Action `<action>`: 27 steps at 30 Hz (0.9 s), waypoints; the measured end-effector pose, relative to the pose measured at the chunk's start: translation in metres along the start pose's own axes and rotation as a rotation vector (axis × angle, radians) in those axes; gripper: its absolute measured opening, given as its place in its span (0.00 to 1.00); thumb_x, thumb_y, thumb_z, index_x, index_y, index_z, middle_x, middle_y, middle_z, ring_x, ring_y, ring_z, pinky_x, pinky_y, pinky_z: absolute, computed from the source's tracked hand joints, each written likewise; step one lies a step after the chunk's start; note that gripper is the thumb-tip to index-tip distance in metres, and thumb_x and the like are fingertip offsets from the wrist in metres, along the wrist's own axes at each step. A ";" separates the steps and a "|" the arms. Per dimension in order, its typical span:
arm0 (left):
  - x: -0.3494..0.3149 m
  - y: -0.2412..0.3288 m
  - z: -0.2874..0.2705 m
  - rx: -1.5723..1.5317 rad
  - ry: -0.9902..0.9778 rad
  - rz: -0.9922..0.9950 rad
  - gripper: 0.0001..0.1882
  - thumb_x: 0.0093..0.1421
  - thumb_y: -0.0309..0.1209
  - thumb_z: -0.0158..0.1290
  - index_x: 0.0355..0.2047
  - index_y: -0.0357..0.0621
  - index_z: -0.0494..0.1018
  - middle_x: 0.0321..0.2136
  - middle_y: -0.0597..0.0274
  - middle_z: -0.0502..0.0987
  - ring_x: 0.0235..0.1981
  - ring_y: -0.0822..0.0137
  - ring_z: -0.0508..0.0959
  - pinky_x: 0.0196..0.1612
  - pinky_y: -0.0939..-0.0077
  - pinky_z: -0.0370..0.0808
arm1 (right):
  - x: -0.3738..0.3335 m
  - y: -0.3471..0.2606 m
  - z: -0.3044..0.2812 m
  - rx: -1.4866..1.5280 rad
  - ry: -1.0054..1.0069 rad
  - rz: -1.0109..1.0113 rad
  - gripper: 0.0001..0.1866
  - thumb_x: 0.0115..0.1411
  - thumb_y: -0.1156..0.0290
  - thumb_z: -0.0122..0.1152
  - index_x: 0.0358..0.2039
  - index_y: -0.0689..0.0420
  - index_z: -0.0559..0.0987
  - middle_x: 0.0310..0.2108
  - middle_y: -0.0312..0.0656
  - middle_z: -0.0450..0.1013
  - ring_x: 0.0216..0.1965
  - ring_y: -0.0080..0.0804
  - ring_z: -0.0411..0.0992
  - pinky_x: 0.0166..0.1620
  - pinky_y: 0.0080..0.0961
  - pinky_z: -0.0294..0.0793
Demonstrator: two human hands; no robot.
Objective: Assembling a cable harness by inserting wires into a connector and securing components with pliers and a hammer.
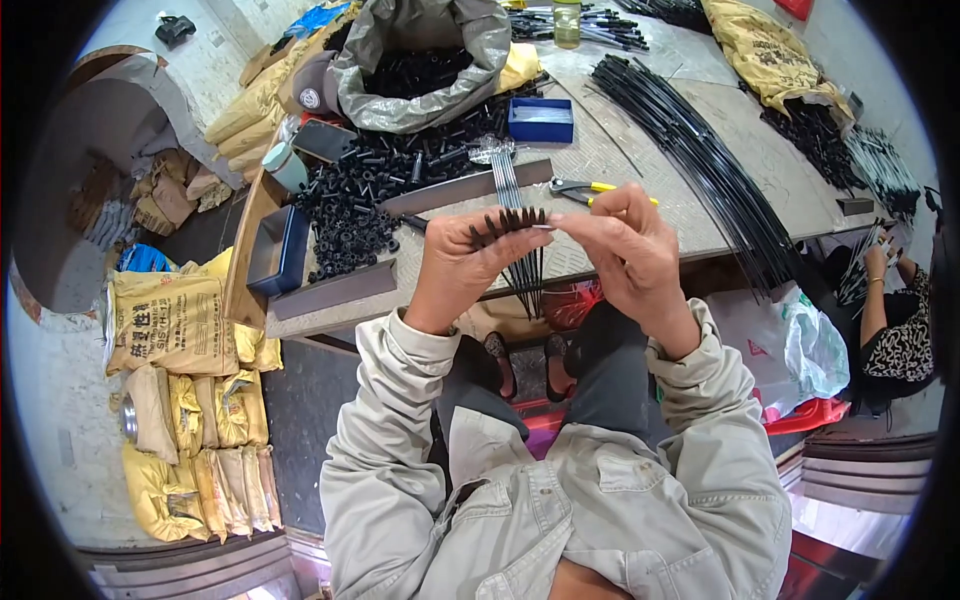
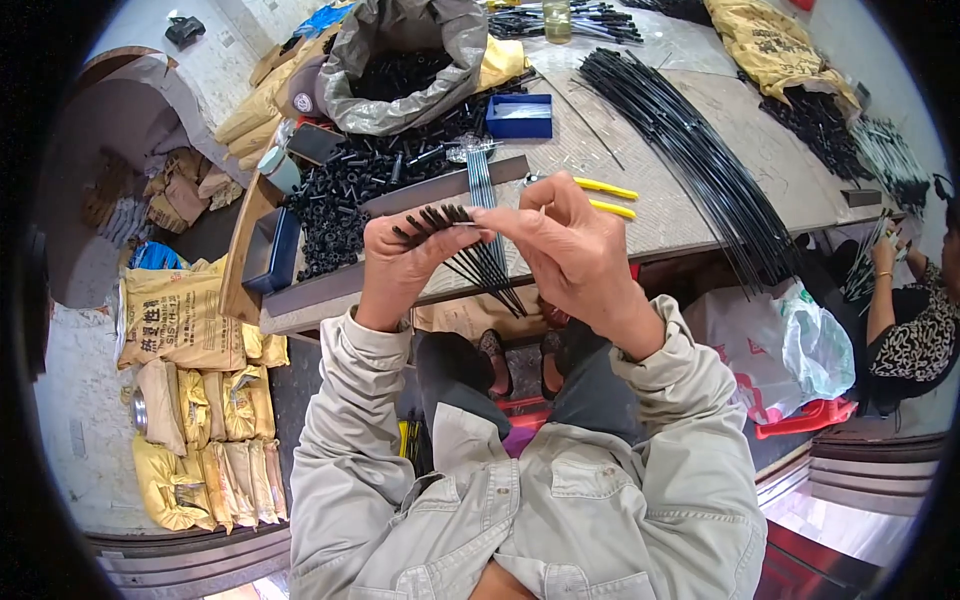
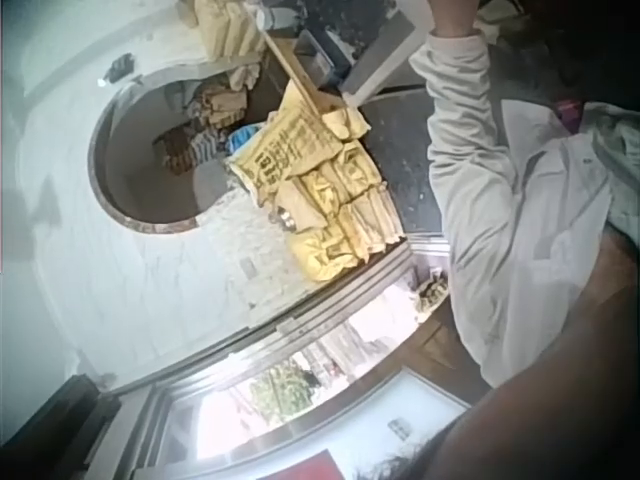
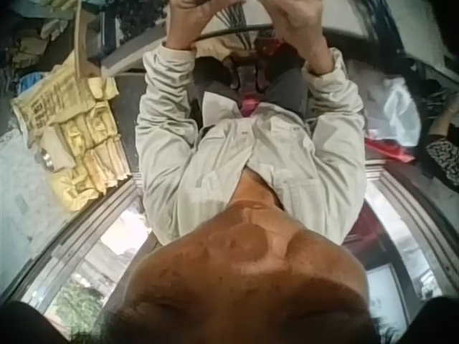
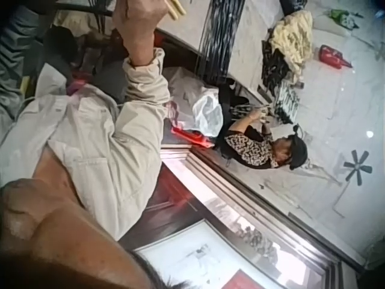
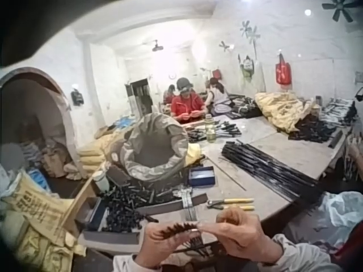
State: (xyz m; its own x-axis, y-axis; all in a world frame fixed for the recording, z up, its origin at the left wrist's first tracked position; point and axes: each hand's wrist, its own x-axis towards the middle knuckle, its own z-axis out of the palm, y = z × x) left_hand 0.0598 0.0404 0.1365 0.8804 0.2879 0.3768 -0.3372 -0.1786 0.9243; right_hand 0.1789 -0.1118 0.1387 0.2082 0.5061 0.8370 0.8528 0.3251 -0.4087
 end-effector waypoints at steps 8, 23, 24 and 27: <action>-0.008 -0.023 -0.001 0.075 -0.152 -0.031 0.13 0.57 0.23 0.49 0.44 0.36 0.71 0.36 0.64 0.76 0.38 0.77 0.73 0.42 0.84 0.69 | -0.009 0.009 0.003 -0.046 0.044 -0.062 0.16 0.46 0.87 0.57 0.36 0.58 0.77 0.25 0.40 0.65 0.23 0.25 0.65 0.25 0.15 0.63; 0.007 0.021 0.004 0.058 -0.074 0.096 0.14 0.57 0.24 0.50 0.44 0.34 0.71 0.34 0.57 0.77 0.37 0.73 0.76 0.39 0.85 0.71 | 0.012 0.006 -0.011 -0.149 -0.073 -0.119 0.19 0.45 0.87 0.56 0.39 0.56 0.78 0.26 0.40 0.66 0.22 0.23 0.63 0.23 0.16 0.63; 0.008 0.022 0.004 0.060 -0.078 0.102 0.14 0.57 0.24 0.50 0.44 0.34 0.71 0.34 0.57 0.77 0.37 0.73 0.76 0.39 0.85 0.71 | 0.014 0.005 -0.013 -0.150 -0.105 -0.088 0.18 0.46 0.87 0.55 0.39 0.56 0.77 0.26 0.40 0.67 0.23 0.24 0.63 0.24 0.17 0.63; 0.010 0.018 0.003 0.006 -0.042 0.078 0.13 0.57 0.21 0.49 0.44 0.32 0.70 0.34 0.53 0.77 0.35 0.70 0.77 0.41 0.81 0.73 | 0.017 0.008 -0.011 -0.003 -0.116 -0.065 0.18 0.48 0.86 0.53 0.40 0.57 0.77 0.25 0.39 0.69 0.25 0.26 0.63 0.26 0.19 0.63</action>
State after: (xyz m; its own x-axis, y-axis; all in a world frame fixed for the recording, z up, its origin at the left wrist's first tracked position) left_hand 0.0631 0.0374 0.1568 0.8646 0.2336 0.4450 -0.4036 -0.2048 0.8917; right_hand 0.1941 -0.1092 0.1540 0.0957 0.5731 0.8139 0.8642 0.3579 -0.3537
